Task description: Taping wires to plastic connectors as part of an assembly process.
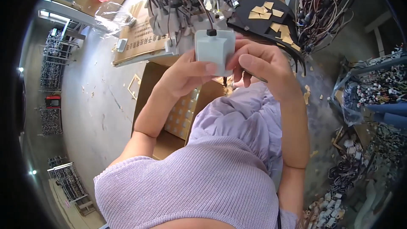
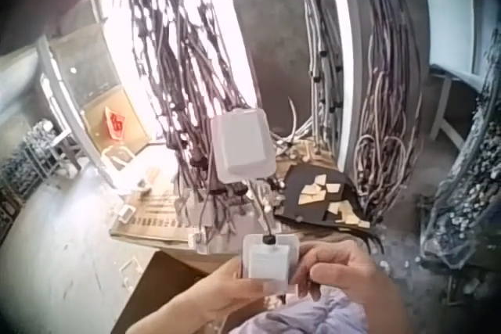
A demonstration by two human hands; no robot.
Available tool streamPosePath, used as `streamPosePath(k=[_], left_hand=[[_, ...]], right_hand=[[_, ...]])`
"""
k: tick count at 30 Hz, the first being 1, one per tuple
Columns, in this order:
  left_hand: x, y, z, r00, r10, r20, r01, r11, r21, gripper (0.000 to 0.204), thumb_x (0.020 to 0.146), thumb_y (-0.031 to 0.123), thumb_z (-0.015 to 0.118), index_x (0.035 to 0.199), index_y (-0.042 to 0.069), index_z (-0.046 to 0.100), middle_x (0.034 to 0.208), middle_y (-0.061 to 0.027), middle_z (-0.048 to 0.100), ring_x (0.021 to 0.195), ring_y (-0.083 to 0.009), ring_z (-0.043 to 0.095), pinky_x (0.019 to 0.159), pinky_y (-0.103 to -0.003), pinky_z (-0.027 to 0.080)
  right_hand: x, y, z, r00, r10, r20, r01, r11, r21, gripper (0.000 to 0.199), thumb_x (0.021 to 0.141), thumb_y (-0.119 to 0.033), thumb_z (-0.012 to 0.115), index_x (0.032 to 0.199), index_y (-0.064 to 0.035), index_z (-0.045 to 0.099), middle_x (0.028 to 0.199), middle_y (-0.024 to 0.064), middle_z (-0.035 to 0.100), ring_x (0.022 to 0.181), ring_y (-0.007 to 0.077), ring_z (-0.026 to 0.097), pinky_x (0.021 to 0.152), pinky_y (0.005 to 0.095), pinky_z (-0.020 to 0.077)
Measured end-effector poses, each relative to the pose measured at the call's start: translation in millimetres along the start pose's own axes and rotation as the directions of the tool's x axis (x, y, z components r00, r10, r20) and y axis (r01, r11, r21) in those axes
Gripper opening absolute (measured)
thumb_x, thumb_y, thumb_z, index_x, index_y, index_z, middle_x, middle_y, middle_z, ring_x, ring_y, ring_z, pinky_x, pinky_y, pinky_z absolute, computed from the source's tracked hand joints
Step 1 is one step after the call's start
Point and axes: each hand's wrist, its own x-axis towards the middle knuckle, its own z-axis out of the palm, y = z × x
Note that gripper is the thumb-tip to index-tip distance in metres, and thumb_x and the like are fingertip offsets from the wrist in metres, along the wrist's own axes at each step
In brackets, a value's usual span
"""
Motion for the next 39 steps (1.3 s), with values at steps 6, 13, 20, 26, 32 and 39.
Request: streamPosePath(k=[6,13,20,26,32,39], left_hand=[[-20,1,52,0.927,0.340,0.161,-0.350,0.936,0.038,0.073,0.072,0.022,0.071,0.132,-0.010,0.043,0.116,-0.0274,0.058,0.110,-0.0315,0.059,0.100,-0.042,0.044],[19,-18,32,0.962,0.225,-0.156,-0.193,0.961,0.196,0.055,0.077,0.010,0.073,0.126,0.003,0.050,0.105,-0.0050,0.060,0.098,-0.0118,0.058,0.085,-0.027,0.049],[15,-16,40,0.862,0.474,-0.177,-0.264,0.719,0.643,0.055,0.075,0.002,0.067,0.127,0.001,0.049,0.105,-0.0054,0.061,0.097,-0.0099,0.057,0.083,-0.025,0.047],[10,-10,41,0.833,0.537,-0.133,-0.300,0.641,0.706,0.053,0.073,0.002,0.067,0.124,0.005,0.051,0.104,-0.0038,0.059,0.096,-0.0102,0.054,0.083,-0.026,0.045],[13,-6,35,0.812,0.574,-0.104,-0.344,0.615,0.710,0.053,0.069,0.001,0.065,0.119,0.005,0.050,0.102,-0.0102,0.062,0.097,-0.0196,0.061,0.088,-0.031,0.047],[42,-21,13,0.469,0.875,-0.116,-0.413,0.334,0.847,0.055,0.066,-0.002,0.068,0.118,0.003,0.049,0.108,-0.0177,0.056,0.097,-0.0353,0.058,0.082,-0.038,0.048]], right_hand=[[-37,-17,-26,0.844,-0.091,-0.529,-0.017,0.980,-0.197,0.040,0.093,-0.042,0.045,0.092,-0.0042,0.058,0.087,0.0014,0.057,0.061,0.0035,0.045,0.050,0.0192,0.0318],[-32,-33,-6,0.919,-0.024,-0.393,-0.112,0.941,-0.320,0.051,0.078,0.002,0.066,0.122,-0.0015,0.040,0.098,0.0034,0.054,0.092,0.0094,0.053,0.083,0.0246,0.0460],[-9,-52,-3,0.979,-0.056,-0.197,-0.025,0.923,-0.383,0.059,0.069,-0.001,0.082,0.119,-0.0005,0.050,0.104,0.0071,0.059,0.097,0.0124,0.059,0.086,0.0259,0.0489],[7,-78,-6,0.999,0.049,-0.021,-0.052,0.808,-0.587,0.063,0.063,-0.005,0.086,0.118,-0.0017,0.055,0.112,0.0050,0.056,0.101,0.0124,0.057,0.093,0.0259,0.0455],[30,-93,-8,0.959,0.047,0.279,0.172,0.685,-0.708,0.059,0.063,-0.004,0.084,0.116,0.0012,0.058,0.110,0.0037,0.055,0.103,0.0137,0.056,0.094,0.0255,0.0432],[26,-87,12,0.992,0.119,0.043,-0.053,0.698,-0.714,0.073,0.062,-0.010,0.084,0.127,0.0028,0.053,0.113,0.0069,0.053,0.107,0.0154,0.053,0.097,0.0269,0.0402]])
